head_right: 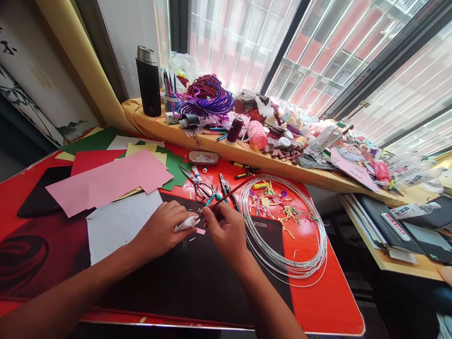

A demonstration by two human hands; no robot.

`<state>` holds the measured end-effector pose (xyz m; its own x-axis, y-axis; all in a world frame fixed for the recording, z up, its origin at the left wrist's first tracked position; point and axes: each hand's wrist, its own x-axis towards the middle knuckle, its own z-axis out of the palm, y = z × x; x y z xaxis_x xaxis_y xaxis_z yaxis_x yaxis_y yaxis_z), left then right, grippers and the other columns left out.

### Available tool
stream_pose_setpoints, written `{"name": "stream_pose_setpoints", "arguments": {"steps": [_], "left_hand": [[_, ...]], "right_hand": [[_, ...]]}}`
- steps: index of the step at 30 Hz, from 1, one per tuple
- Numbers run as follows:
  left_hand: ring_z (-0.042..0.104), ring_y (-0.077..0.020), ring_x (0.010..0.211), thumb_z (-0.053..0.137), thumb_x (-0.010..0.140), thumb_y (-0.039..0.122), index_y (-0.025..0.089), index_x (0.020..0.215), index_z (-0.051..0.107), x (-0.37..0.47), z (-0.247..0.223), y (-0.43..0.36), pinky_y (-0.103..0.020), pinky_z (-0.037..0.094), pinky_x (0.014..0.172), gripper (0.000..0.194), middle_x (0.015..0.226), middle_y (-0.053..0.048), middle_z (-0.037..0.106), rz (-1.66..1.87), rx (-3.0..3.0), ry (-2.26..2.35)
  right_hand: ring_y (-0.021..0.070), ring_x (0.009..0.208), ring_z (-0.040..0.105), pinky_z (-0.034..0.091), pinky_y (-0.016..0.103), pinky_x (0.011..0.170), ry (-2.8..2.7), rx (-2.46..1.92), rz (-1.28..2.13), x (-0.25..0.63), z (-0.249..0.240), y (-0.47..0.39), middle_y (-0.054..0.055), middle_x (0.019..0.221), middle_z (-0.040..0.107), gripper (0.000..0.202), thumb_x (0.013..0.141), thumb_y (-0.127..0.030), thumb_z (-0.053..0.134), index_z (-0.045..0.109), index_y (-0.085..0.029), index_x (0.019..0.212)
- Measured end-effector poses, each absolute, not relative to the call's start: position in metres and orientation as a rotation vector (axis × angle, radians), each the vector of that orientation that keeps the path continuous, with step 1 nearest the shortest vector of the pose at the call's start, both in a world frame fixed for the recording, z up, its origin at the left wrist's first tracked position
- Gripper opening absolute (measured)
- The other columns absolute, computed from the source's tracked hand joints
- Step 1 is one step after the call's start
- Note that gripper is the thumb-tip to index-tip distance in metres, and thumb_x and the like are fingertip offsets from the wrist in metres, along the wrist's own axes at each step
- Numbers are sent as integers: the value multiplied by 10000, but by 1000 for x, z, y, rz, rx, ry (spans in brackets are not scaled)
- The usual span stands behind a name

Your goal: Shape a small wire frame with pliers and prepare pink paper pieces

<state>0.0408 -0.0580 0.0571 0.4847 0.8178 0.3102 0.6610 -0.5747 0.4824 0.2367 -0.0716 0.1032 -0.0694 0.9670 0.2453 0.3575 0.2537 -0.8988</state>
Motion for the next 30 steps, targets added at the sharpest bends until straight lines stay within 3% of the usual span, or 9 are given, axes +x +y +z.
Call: {"name": "stream_pose_setpoints", "arguments": {"steps": [16,30], "left_hand": [[542,-263,908,661,954,353,229,1098,723,30,52,-56,-405,377,805,199,936,-64,678,738,2518,1313],[521,-252,876,654,966,320,202,1105,718,29,51,-55,-399,376,790,193,900,-58,655,737,2583,1319]], "right_hand": [[160,595,694,559,282,568,-1474,-1199,921,247,108,-83,19,733,712,197,1000,-388,622,715,-215,1021],[160,596,711,536,259,532,-1419,-1215,853,255,105,-85,27,725,725,184,1002,-353,631,716,-191,1004]]}}
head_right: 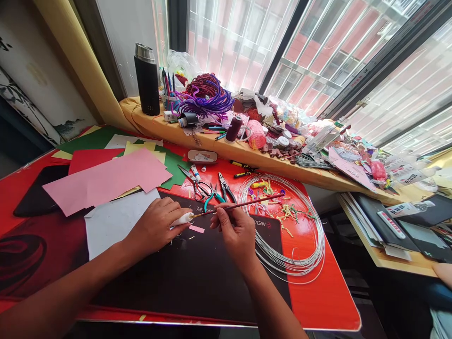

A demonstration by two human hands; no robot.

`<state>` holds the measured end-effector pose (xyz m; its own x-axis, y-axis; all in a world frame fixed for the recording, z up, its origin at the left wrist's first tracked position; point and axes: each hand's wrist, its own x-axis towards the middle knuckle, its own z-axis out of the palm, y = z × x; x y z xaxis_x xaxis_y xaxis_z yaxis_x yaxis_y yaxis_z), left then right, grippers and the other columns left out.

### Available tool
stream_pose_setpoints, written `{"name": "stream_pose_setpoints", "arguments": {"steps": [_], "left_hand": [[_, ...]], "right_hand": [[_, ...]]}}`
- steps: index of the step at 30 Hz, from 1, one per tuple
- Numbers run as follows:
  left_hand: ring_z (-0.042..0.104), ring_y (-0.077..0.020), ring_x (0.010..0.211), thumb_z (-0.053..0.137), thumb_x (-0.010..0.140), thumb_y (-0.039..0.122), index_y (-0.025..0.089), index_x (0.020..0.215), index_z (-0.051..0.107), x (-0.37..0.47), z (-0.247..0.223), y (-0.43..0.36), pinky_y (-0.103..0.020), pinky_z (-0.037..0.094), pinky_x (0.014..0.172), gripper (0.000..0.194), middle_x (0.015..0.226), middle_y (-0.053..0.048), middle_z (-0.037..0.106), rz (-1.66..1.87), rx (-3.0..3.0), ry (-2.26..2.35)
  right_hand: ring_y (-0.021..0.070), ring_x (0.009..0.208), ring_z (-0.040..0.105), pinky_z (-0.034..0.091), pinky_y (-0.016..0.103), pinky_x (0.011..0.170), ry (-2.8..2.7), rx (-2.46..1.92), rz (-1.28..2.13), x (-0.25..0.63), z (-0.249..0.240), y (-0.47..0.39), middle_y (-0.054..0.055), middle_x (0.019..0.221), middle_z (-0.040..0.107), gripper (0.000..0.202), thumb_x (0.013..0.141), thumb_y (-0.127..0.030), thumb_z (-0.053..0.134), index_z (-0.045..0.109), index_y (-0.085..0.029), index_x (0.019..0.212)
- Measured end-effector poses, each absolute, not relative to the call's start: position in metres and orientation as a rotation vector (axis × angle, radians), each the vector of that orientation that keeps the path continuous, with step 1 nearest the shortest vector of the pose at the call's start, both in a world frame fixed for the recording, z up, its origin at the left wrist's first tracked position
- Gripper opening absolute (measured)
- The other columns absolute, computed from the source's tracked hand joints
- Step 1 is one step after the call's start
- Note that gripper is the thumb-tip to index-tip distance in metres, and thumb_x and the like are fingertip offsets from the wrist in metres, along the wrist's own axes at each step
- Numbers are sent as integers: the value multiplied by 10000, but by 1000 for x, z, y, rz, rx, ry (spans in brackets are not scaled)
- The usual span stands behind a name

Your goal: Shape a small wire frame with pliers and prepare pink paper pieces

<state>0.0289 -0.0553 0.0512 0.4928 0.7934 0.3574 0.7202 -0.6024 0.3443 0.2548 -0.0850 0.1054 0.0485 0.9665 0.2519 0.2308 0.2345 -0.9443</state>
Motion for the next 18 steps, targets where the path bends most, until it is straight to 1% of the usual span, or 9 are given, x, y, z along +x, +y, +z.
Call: {"name": "stream_pose_setpoints", "arguments": {"steps": [9,15,18], "left_hand": [[532,-253,880,667,947,274,204,1074,716,31,50,-58,-398,379,782,153,912,-59,666,733,2612,1308],[516,-258,863,668,951,294,217,1094,708,35,52,-61,-406,358,764,167,888,-48,660,737,2624,1285],[512,-259,859,666,957,321,217,1065,708,36,53,-62,-406,354,762,156,872,-46,649,746,2612,1277]], "right_hand": [[162,633,734,548,248,546,-1432,-1161,917,249,103,-85,37,777,748,147,1011,-316,620,703,-195,1019],[160,675,732,576,264,643,-1662,-1183,853,243,100,-87,39,792,750,141,1012,-277,597,708,-194,991],[155,667,727,569,254,632,-1709,-1177,814,238,99,-88,38,808,752,142,1015,-265,583,708,-199,1009]]}}
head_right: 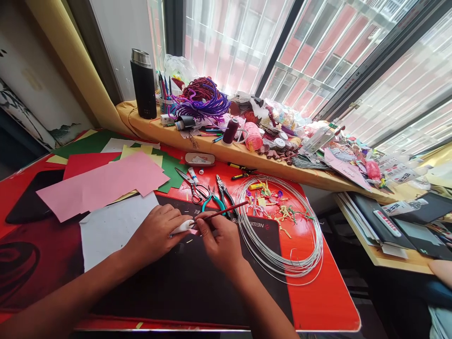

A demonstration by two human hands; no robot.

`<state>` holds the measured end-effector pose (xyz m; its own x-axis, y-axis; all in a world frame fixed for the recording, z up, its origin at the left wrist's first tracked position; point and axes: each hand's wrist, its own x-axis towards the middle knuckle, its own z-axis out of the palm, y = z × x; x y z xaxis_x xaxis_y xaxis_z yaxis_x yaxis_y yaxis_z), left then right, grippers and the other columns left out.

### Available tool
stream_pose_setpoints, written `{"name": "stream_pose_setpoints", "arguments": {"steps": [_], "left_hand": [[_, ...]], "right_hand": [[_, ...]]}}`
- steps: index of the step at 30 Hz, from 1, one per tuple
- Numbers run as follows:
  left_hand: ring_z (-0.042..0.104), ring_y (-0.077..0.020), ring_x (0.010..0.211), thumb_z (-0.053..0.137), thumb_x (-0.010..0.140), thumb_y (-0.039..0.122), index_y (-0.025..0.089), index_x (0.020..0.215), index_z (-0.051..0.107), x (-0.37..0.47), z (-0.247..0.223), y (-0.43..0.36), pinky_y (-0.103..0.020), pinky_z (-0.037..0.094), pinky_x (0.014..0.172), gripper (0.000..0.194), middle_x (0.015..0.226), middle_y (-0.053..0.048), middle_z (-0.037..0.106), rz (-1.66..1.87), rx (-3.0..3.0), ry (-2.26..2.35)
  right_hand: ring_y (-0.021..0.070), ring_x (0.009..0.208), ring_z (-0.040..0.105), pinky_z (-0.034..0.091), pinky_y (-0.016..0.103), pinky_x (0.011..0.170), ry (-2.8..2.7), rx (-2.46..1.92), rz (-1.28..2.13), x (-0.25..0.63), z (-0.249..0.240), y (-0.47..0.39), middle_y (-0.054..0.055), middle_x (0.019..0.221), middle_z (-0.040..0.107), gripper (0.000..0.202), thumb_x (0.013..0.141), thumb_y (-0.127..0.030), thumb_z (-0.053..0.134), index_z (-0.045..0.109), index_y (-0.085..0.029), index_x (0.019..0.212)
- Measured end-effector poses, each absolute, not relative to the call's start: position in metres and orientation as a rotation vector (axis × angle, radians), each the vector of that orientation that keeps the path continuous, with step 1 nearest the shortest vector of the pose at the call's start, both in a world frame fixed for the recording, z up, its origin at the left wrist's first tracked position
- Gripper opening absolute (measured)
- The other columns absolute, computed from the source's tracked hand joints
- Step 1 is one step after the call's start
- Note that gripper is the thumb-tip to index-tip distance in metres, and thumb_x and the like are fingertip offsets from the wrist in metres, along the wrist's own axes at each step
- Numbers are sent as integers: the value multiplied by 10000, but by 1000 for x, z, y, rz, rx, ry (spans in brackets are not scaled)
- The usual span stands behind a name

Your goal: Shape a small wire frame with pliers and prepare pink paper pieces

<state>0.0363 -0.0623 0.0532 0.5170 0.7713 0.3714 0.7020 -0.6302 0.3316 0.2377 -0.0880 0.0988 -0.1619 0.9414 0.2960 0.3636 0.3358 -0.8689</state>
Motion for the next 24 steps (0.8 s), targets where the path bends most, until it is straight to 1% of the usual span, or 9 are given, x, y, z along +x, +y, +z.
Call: {"name": "stream_pose_setpoints", "arguments": {"steps": [5,13,17,20,24], "left_hand": [[517,-250,842,642,973,325,213,1044,715,36,54,-64,-392,357,752,151,848,-43,635,770,2581,1256],[523,-246,858,637,979,337,214,1035,716,38,55,-66,-388,366,763,156,864,-45,642,774,2532,1237],[521,-247,870,643,973,329,214,1077,710,36,53,-65,-395,369,772,168,887,-46,649,779,2525,1251],[522,-249,882,657,962,331,216,1106,705,34,49,-65,-399,374,779,191,909,-50,656,779,2535,1265],[527,-247,876,671,946,288,218,1083,708,33,47,-64,-398,372,776,158,901,-45,659,750,2541,1284]], "right_hand": [[162,684,718,555,261,662,-1866,-1163,707,234,97,-87,29,814,751,137,995,-215,586,722,-214,1004],[165,689,726,551,261,663,-1871,-1193,692,233,94,-88,34,828,764,154,998,-223,585,735,-208,1028],[166,667,725,558,271,662,-1777,-1217,682,235,95,-89,33,785,756,150,1003,-259,594,730,-198,1022],[162,632,719,559,265,620,-1654,-1229,738,239,94,-89,25,748,742,157,1011,-293,592,717,-197,1009],[167,614,712,559,271,589,-1595,-1244,767,243,93,-89,29,746,742,165,1017,-319,590,705,-202,1024]]}}
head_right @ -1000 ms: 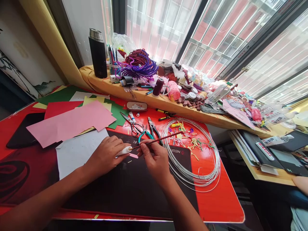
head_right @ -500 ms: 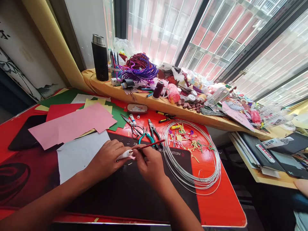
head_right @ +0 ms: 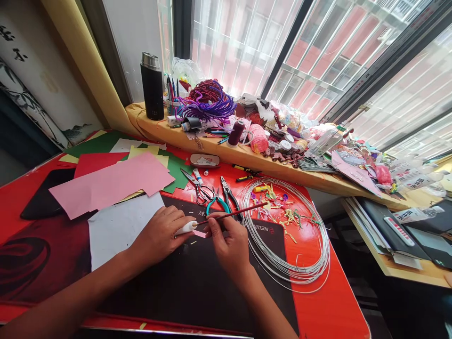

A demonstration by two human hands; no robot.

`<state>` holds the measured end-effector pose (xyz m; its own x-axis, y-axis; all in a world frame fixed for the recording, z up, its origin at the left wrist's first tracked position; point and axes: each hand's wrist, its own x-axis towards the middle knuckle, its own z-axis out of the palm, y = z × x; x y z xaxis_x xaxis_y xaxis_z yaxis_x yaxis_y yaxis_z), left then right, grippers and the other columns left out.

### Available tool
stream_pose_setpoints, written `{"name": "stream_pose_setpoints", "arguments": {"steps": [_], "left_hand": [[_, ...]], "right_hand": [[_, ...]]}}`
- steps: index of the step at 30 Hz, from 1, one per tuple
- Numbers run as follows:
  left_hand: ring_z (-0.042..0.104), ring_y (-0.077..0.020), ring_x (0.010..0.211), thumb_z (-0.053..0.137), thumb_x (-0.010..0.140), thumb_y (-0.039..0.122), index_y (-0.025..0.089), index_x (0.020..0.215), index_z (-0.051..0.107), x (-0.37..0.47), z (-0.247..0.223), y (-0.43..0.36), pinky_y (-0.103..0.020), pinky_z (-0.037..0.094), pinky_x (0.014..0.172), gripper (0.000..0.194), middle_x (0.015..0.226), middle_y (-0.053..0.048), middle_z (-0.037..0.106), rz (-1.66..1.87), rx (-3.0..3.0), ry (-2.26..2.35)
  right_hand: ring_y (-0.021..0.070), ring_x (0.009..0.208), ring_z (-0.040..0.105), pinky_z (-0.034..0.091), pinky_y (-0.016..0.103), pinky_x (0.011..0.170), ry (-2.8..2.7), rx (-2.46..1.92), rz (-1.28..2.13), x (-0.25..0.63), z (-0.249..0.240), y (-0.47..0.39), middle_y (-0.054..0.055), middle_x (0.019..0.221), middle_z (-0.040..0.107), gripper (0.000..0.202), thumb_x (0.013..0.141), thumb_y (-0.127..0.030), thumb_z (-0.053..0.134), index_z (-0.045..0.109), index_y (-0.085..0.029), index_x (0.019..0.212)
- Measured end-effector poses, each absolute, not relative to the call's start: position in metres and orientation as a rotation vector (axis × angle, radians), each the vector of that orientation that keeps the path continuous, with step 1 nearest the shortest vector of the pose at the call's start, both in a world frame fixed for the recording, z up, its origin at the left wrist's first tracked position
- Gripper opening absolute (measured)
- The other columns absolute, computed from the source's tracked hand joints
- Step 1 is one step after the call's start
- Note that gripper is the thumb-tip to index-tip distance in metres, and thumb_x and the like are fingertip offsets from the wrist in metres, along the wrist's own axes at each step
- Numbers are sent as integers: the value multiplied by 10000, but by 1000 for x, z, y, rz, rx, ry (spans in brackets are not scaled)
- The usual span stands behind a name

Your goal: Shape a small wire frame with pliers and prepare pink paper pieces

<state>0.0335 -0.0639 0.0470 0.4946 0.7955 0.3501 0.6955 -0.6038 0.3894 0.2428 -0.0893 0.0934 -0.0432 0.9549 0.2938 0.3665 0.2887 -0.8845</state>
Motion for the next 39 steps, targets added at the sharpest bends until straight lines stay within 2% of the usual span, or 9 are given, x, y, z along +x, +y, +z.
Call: {"name": "stream_pose_setpoints", "arguments": {"steps": [9,14,27,39], "left_hand": [[526,-254,864,654,954,275,212,1085,704,32,49,-60,-400,358,769,153,893,-49,657,709,2578,1352],[524,-255,859,630,965,266,205,1024,706,33,49,-59,-398,351,763,114,887,-56,651,677,2639,1370],[527,-260,856,620,967,257,208,1063,695,28,47,-60,-405,352,763,132,879,-54,644,652,2685,1385],[530,-255,851,624,967,264,206,1075,694,28,45,-61,-400,357,757,141,873,-51,647,650,2650,1388]], "right_hand": [[162,623,713,569,266,588,-1599,-1243,735,248,97,-88,26,746,734,156,1022,-302,582,700,-202,1014],[162,640,719,574,267,595,-1571,-1240,748,249,96,-89,26,745,736,156,1026,-303,581,697,-199,1015],[196,697,751,595,300,597,-1543,-1194,807,251,90,-93,64,844,768,171,1030,-317,580,712,-209,1040],[190,686,739,584,300,576,-1474,-1178,903,250,96,-98,84,893,773,178,1019,-324,599,727,-203,1043]]}}
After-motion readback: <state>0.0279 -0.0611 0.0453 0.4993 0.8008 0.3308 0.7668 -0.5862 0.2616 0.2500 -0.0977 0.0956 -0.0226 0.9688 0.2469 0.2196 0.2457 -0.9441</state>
